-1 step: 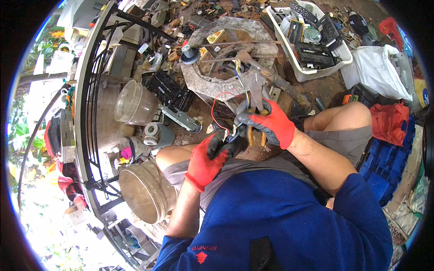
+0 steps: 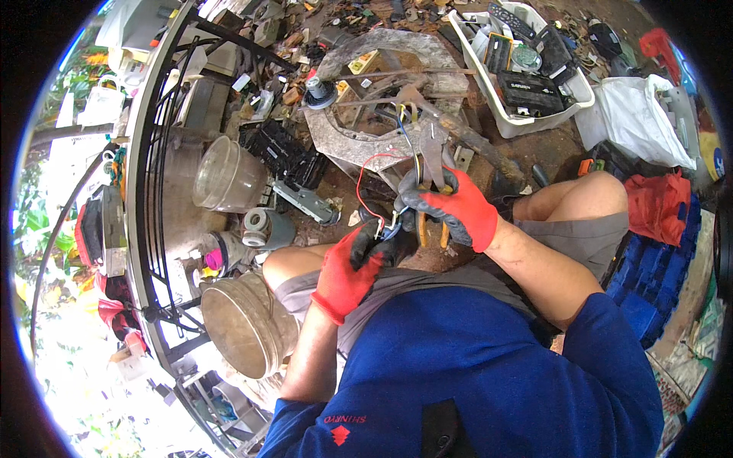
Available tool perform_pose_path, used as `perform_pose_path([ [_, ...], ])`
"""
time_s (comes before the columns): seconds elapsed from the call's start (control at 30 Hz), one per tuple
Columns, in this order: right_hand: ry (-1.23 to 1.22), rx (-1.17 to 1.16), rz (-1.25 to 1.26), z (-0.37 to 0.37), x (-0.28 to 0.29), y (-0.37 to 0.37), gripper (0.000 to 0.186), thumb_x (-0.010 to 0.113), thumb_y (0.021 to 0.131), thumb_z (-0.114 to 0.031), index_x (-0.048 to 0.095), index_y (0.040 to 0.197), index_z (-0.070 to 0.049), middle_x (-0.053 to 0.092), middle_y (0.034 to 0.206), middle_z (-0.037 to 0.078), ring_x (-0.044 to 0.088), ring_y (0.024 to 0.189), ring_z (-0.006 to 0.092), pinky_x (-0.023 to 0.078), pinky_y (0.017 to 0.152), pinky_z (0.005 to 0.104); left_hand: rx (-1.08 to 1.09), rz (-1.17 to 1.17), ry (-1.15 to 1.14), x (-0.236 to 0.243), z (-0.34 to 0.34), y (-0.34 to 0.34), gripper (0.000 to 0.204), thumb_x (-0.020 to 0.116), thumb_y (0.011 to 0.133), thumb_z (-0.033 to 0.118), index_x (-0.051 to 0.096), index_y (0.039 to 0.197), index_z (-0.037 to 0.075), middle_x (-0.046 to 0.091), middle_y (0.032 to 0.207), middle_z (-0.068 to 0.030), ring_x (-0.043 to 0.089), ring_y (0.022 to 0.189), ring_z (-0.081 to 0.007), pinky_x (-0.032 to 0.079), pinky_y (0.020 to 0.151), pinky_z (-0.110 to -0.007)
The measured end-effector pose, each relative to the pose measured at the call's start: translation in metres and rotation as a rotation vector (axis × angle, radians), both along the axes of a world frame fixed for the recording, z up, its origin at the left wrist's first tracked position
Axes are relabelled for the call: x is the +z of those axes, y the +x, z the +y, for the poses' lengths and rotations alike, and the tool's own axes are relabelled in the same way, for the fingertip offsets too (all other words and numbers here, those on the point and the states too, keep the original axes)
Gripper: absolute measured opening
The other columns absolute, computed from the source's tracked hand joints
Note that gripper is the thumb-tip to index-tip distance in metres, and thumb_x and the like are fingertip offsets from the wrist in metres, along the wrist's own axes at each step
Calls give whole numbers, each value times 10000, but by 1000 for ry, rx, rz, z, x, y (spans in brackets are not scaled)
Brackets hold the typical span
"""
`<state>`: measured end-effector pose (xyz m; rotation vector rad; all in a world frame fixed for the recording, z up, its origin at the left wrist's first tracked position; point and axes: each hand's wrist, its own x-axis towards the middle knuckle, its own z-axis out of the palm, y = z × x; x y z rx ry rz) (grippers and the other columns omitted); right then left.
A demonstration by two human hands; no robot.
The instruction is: The person sits on the floor and uses pliers to strip the insulation from wires attached to a small electronic component. They then use a screwdriver to tighten screws on the component's casing and continue manipulating the wires with pliers.
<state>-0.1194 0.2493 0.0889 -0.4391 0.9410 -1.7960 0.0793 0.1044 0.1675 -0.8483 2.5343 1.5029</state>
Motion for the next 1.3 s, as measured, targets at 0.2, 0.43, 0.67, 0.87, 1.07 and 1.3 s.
perform_pose_path([
  [0.2,-7,-33,-28,3,-4,-1,315,701,935,-86,601,1220,1,713,1067,130,711,950,224,579,854,367,19,135,96,-11,2,1,465,590,941,48,523,1399,-1,683,1181,-111,628,1085,-168,477,969,-309],
  [0.43,17,-50,85,-1,3,-6,317,676,951,-77,599,1251,-6,712,1103,117,706,978,198,562,880,334,128,146,472,-21,-6,-4,397,626,925,-19,574,1317,3,671,1173,-36,610,1086,-109,468,967,-272],
  [0.67,24,-45,56,2,10,-6,317,652,947,-78,638,1257,-16,709,1136,53,651,1048,124,505,953,299,182,238,234,-13,8,-10,404,754,849,2,620,1229,24,682,1118,-9,610,1028,-90,481,935,-270],
  [0.87,33,17,78,0,5,-4,367,673,926,-56,612,1286,-14,707,1109,56,674,1001,143,523,896,284,203,244,191,-15,6,-12,400,788,830,33,645,1203,29,695,1092,-7,618,995,-85,497,909,-275],
  [1.07,62,48,122,-2,4,-1,402,690,897,-32,611,1290,-26,704,1105,50,669,993,143,523,880,291,211,200,63,-14,10,-13,406,797,804,37,664,1188,38,712,1075,-29,639,979,-94,514,889,-282],
  [1.3,68,52,121,-1,6,-3,422,713,880,-38,607,1288,-23,699,1127,55,661,1002,131,518,897,291,145,133,-120,-2,9,-14,408,772,834,90,662,1225,43,714,1090,-54,652,951,-106,526,849,-295],
])
